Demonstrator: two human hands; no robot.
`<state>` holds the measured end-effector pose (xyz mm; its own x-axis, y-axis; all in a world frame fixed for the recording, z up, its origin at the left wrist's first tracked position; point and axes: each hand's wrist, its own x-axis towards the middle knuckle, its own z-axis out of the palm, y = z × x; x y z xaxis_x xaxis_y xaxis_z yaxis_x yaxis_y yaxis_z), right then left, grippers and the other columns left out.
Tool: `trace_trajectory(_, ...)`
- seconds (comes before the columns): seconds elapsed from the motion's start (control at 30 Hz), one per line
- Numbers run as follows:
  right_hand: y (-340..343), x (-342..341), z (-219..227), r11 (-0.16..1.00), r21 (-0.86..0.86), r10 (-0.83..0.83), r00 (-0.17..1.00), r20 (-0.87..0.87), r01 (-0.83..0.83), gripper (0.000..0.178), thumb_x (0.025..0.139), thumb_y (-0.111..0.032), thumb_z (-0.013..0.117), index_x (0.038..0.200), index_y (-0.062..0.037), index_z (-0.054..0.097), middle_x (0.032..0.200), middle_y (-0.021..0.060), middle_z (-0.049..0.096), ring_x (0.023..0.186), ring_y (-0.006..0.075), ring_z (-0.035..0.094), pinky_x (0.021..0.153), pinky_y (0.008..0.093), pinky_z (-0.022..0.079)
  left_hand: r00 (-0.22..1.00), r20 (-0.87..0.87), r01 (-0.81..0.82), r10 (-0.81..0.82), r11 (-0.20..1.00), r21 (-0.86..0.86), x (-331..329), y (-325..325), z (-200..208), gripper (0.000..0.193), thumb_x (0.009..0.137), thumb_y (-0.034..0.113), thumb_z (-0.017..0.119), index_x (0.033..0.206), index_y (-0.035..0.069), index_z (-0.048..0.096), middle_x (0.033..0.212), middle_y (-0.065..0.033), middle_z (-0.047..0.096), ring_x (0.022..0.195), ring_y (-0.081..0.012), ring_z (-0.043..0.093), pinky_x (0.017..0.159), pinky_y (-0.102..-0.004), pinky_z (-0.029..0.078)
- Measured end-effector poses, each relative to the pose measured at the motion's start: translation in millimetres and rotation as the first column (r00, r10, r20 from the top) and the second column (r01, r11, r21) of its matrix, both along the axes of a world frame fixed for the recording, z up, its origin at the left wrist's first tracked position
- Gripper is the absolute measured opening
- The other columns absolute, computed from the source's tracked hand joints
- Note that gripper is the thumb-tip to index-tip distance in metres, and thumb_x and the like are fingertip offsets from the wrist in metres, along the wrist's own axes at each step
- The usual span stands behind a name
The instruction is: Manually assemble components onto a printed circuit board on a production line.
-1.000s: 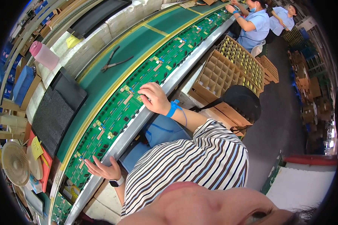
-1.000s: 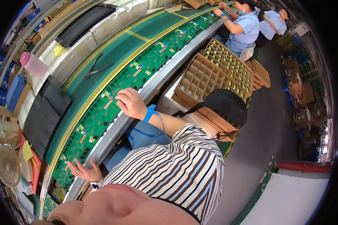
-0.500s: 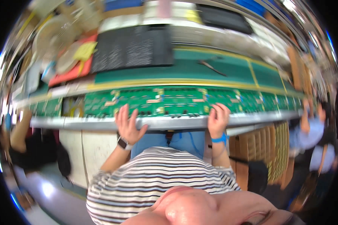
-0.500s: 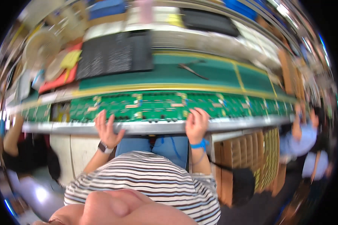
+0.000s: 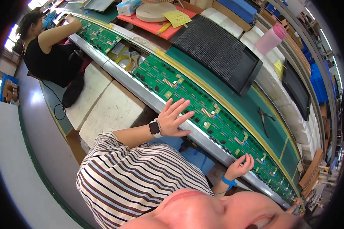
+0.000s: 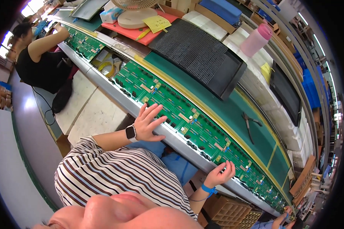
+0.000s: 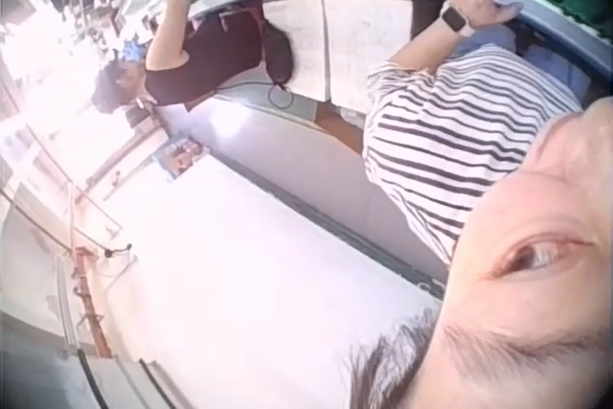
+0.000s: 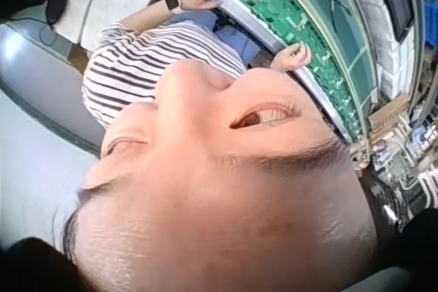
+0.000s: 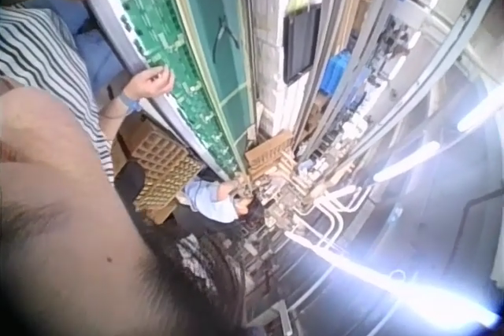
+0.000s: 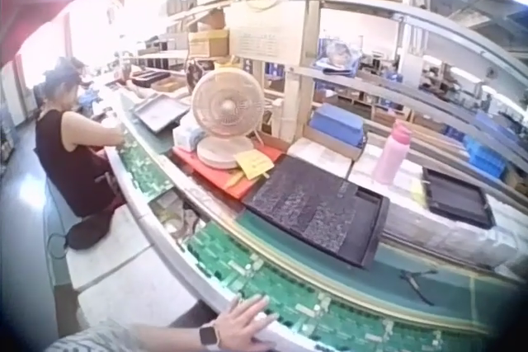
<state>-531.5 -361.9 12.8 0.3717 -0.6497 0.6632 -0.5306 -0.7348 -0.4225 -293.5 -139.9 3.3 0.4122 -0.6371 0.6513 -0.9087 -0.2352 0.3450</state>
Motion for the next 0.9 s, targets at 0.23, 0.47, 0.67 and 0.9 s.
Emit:
trace_trajectory(0.23,-3.7,0.5,2.9,0.994,0.105,0.007,0.998,0.057,-0.013,0.012,0.083,-0.001,0.052,0.092,0.0028,0.057,0.1,0.0147,0.053,0.089,0.0285,0.052,0.073,0.0364,0.043,0.999,-0.009,0.035,-0.035,0.999,0.01,5.2,-0.7,-1.6,0.07,0.063,0.044,0.068,0.122,0.016,0.046,0.133,-0.0142,0.038,0.123,-0.0288,0.036,0.104,-0.0475,0.015)
trace_trajectory(0.47,-1.3,4.5,7.1,0.997,0.078,0.009,1.0,0.009,-0.009,0.013,0.081,-0.001,0.052,0.093,0.0027,0.057,0.099,0.0154,0.053,0.091,0.0293,0.051,0.077,0.0381,0.042,0.997,0.054,0.043,-0.046,0.997,0.065,6.3,0.7,0.2,0.067,0.061,0.044,0.069,0.12,0.018,0.049,0.131,-0.0127,0.041,0.122,-0.0262,0.038,0.104,-0.0472,0.014)
trace_trajectory(0.67,-1.2,-1.1,6.7,0.998,0.062,0.019,1.0,-0.01,-0.018,0.012,0.081,-0.001,0.052,0.092,0.0024,0.057,0.099,0.0154,0.053,0.091,0.0297,0.051,0.078,0.0387,0.041,0.999,0.044,0.009,-0.012,0.998,0.055,-1.1,0.5,-1.1,0.065,0.062,0.045,0.068,0.118,0.018,0.051,0.132,-0.0112,0.041,0.123,-0.025,0.037,0.105,-0.0462,0.013)
trace_trajectory(0.9,-0.3,5.3,6.4,0.996,0.084,0.014,0.999,0.034,-0.017,0.012,0.082,-0.001,0.052,0.092,0.0023,0.057,0.099,0.0148,0.053,0.092,0.0291,0.05,0.078,0.0384,0.041,0.999,0.049,0.015,-0.018,0.998,0.054,3.4,-0.4,3.8,0.066,0.063,0.043,0.067,0.121,0.018,0.049,0.132,-0.0108,0.041,0.122,-0.0251,0.038,0.104,-0.0463,0.015)
